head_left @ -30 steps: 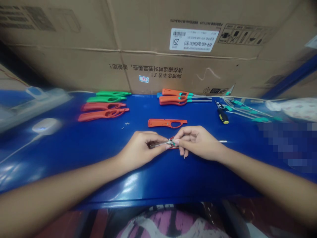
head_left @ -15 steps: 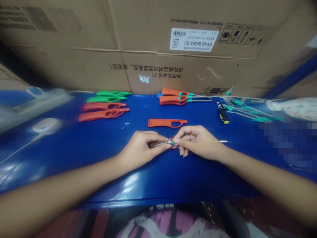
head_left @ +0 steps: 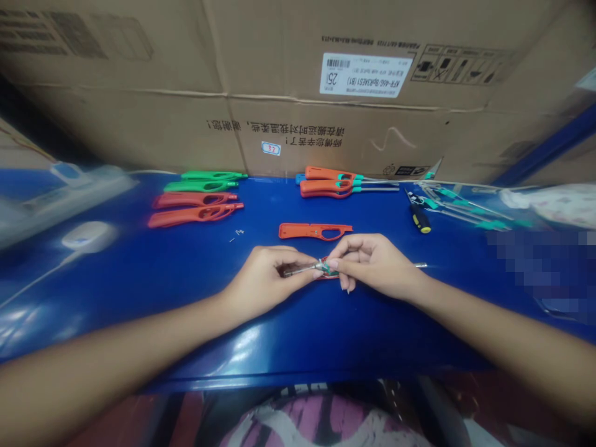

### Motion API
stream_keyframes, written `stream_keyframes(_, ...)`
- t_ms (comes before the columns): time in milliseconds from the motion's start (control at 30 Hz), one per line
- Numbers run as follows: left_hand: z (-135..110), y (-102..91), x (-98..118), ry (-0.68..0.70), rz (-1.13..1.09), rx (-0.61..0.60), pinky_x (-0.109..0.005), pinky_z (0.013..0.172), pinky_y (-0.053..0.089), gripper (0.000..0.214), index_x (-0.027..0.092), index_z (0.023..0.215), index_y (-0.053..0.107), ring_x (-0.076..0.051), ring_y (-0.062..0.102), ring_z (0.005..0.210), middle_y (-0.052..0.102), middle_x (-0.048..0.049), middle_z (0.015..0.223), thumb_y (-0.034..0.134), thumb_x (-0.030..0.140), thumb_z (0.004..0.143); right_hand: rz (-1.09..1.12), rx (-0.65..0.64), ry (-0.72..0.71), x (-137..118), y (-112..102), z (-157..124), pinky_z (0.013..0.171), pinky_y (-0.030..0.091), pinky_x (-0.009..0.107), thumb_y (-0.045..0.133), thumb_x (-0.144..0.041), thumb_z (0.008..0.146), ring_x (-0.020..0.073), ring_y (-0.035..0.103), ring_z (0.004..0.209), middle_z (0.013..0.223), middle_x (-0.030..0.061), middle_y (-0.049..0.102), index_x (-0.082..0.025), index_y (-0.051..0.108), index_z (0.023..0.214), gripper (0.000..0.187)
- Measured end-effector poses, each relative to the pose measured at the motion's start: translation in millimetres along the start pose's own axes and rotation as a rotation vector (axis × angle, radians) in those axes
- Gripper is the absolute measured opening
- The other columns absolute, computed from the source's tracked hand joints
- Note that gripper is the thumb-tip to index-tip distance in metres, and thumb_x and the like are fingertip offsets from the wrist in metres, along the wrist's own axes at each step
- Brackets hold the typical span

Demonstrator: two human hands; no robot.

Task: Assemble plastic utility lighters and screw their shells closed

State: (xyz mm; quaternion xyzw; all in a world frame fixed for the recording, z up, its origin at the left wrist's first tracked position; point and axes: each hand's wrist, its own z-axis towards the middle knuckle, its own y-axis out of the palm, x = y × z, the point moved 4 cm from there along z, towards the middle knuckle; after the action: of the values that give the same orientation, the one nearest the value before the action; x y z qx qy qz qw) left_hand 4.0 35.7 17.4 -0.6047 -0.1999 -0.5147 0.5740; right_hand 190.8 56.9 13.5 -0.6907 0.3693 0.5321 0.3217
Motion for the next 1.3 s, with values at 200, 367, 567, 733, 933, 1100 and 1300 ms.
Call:
stream_keyframes(200,-1.6,0.7,1.8,0.007,0.007,0.01,-0.022,0.058,0.045,0.015,0.022,0.097,0.081,-0.012,0.065,0.066,0.078,-0.0029,0.089,0.071,0.03,0.088,-0.019,-0.002,0.01,-1.8,1.2,-1.2,0.05,0.053,0.021,0.08,-0.042,0.076,0.0097,0.063,0.049,0.056,0.0004,0.068,-0.013,0.063,0.084,0.034)
stream_keyframes(367,-1.8,0.7,3.8,0.005,0.003,0.01,-0.022,0.058,0.047,0.015,0.021,0.096,0.081,-0.013,0.065,0.067,0.079,-0.0044,0.089,0.072,0.03,0.088,-0.024,-0.001,0.013,-2.9,2.2,-1.3,0.051,0.053,0.022,0.08,-0.042,0.076,0.0099,0.063,0.048,0.056,0.0008,0.068,-0.013,0.064,0.083,0.034)
stream_keyframes(567,-1.4,0.2,4.7,0.015,0.008,0.018,-0.021,0.058,0.046,0.014,0.021,0.095,0.081,-0.011,0.063,0.064,0.078,-0.0033,0.087,0.072,0.029,0.087,-0.031,-0.001,0.014,-2.9,1.6,-1.6,0.051,0.052,0.022,0.081,-0.043,0.075,0.01,0.063,0.049,0.056,0.0009,0.068,-0.013,0.064,0.082,0.034)
stream_keyframes(733,-2.3,1.1,4.9,0.04,0.008,0.021,-0.021,0.058,0.046,0.014,0.021,0.096,0.081,-0.011,0.063,0.064,0.077,-0.0028,0.085,0.073,0.028,0.087,-0.054,-0.002,0.016,-3.4,2.7,-2.9,0.053,0.053,0.023,0.08,-0.043,0.076,0.011,0.064,0.051,0.057,0.0014,0.068,-0.013,0.065,0.082,0.034)
stream_keyframes(933,-2.9,1.2,5.0,0.056,0.026,0.017,-0.022,0.056,0.044,0.014,0.02,0.096,0.081,-0.011,0.062,0.062,0.077,-0.0028,0.083,0.073,0.028,0.087,-0.104,0.006,0.004,-3.8,3.9,-2.5,0.046,0.048,0.02,0.079,-0.045,0.077,0.0092,0.06,0.046,0.052,-0.0007,0.064,-0.013,0.065,0.081,0.034)
stream_keyframes(1100,-1.5,0.8,4.0,0.028,0.014,0.005,-0.022,0.058,0.045,0.015,0.021,0.096,0.081,-0.012,0.064,0.065,0.078,-0.0033,0.087,0.071,0.03,0.089,-0.121,-0.013,-0.008,-5.6,1.3,-1.8,0.041,0.048,0.019,0.077,-0.046,0.077,0.0081,0.055,0.041,0.05,-0.0038,0.06,-0.014,0.065,0.087,0.036)
stream_keyframes(1300,-0.8,-0.4,3.5,0.006,-0.019,0.015,-0.022,0.061,0.05,0.015,0.021,0.096,0.081,-0.013,0.066,0.067,0.079,-0.0037,0.09,0.073,0.031,0.087,-0.16,-0.022,-0.004,-7.1,1.1,-2.5,0.035,0.043,0.019,0.075,-0.05,0.079,0.0069,0.049,0.037,0.048,-0.0045,0.057,-0.014,0.069,0.086,0.038)
